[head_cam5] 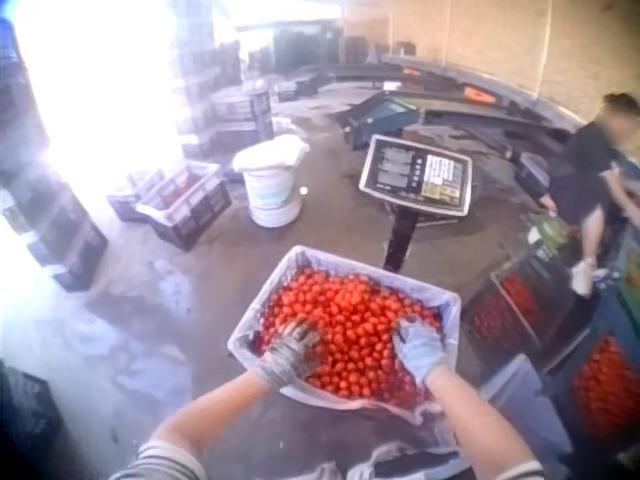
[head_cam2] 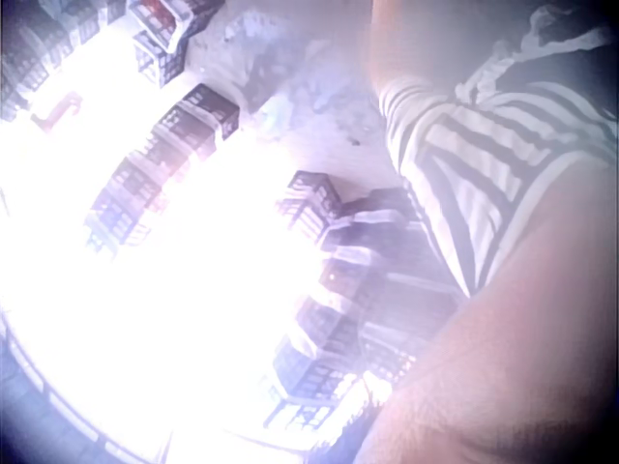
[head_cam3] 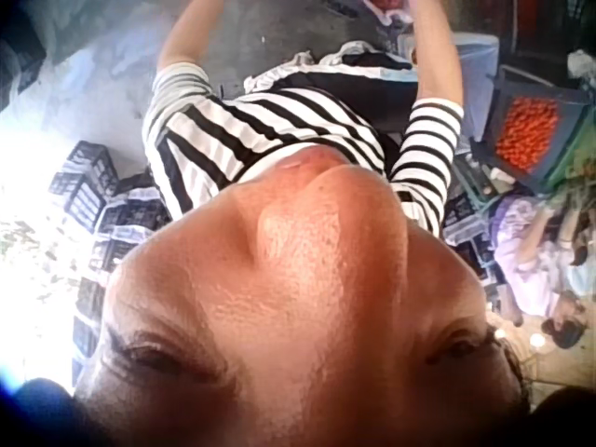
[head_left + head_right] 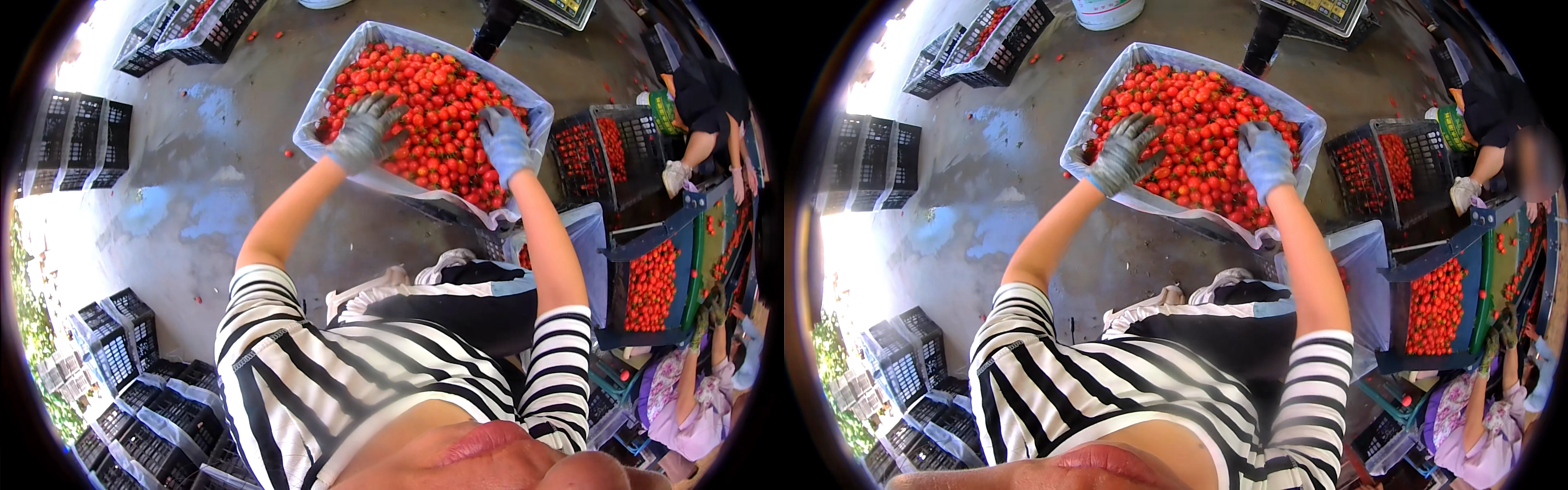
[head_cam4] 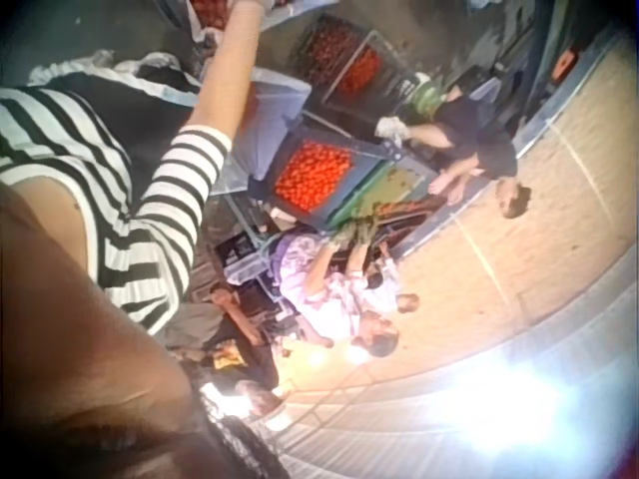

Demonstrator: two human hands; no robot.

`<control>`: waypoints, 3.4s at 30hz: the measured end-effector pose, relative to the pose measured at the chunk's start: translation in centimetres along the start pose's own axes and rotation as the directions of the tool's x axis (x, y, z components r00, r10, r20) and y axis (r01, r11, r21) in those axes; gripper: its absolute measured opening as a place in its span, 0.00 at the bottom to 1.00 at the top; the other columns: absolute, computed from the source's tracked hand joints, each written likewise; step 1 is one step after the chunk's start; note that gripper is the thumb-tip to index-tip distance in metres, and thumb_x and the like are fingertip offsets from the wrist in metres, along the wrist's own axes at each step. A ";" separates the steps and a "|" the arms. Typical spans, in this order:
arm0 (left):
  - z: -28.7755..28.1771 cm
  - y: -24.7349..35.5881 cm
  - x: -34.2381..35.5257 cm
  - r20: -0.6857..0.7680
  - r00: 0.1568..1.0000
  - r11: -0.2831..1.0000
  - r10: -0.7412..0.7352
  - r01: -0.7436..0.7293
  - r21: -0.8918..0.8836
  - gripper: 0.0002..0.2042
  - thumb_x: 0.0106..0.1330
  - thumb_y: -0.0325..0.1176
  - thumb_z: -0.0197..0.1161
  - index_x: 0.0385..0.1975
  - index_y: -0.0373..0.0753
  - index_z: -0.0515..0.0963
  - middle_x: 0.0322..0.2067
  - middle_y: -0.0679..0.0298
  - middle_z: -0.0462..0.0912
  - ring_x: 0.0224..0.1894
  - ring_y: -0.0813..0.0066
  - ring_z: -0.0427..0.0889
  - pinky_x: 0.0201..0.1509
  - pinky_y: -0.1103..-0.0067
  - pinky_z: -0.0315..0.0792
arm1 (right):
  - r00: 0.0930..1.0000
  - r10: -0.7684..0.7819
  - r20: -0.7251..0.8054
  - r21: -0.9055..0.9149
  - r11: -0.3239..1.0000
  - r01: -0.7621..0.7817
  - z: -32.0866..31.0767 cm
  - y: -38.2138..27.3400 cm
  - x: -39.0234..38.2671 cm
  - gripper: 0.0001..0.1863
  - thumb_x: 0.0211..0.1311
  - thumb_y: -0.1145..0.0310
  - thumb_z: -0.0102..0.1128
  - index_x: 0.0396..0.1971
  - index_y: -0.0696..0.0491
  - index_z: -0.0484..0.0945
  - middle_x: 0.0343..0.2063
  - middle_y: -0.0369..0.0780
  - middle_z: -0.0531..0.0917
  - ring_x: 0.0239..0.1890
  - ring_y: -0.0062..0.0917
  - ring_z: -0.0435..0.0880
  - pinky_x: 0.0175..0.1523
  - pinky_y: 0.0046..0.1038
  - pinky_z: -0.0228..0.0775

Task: The person sorts tomatoes by hand, moving them from plastic crates onto a conveyor belt and into other containers.

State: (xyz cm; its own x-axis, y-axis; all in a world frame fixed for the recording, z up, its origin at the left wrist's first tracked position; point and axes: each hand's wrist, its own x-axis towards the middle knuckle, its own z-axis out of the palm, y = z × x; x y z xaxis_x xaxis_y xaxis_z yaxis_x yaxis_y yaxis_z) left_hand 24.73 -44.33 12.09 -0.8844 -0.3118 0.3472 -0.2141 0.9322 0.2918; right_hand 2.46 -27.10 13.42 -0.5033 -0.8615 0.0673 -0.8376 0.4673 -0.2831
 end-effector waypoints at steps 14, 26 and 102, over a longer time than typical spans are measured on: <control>-2.2 2.4 -8.6 -0.309 0.889 0.931 -0.337 0.266 -0.251 0.18 0.51 0.29 0.64 0.43 0.37 0.75 0.45 0.51 0.74 0.48 0.53 0.74 0.52 0.67 0.69 | 0.908 0.327 0.260 -0.071 0.945 -0.320 1.5 -1.9 5.0 0.19 0.57 0.59 0.50 0.48 0.48 0.72 0.47 0.50 0.74 0.50 0.44 0.74 0.52 0.40 0.68; 0.8 -2.4 12.5 0.191 0.915 0.924 -0.355 0.375 -0.082 0.14 0.60 0.36 0.54 0.43 0.39 0.76 0.42 0.52 0.78 0.46 0.56 0.77 0.50 0.67 0.70 | 0.935 0.334 0.122 0.916 0.324 -0.236 -2.6 -1.4 -2.2 0.11 0.57 0.62 0.60 0.32 0.55 0.77 0.19 0.29 0.72 0.18 0.12 0.67 0.23 0.16 0.62; -5.0 29.0 -7.4 0.333 0.884 -0.513 0.330 0.464 -0.723 0.11 0.60 0.31 0.59 0.39 0.33 0.72 0.32 0.58 0.78 0.41 0.69 0.78 0.49 0.75 0.71 | 0.588 0.750 -0.303 0.770 0.556 -0.313 -15.0 11.6 -41.1 0.12 0.58 0.75 0.53 0.42 0.59 0.76 0.38 0.37 0.79 0.39 0.19 0.74 0.48 0.20 0.65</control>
State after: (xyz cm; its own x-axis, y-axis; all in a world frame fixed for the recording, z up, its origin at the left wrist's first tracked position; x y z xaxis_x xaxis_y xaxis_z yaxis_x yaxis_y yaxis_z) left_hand 27.11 -15.96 22.41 -0.9900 0.0929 0.1062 -0.0005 -0.7553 0.6553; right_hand 10.26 16.67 21.72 -0.9885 -0.0955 0.1169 -0.1445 0.3763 -0.9152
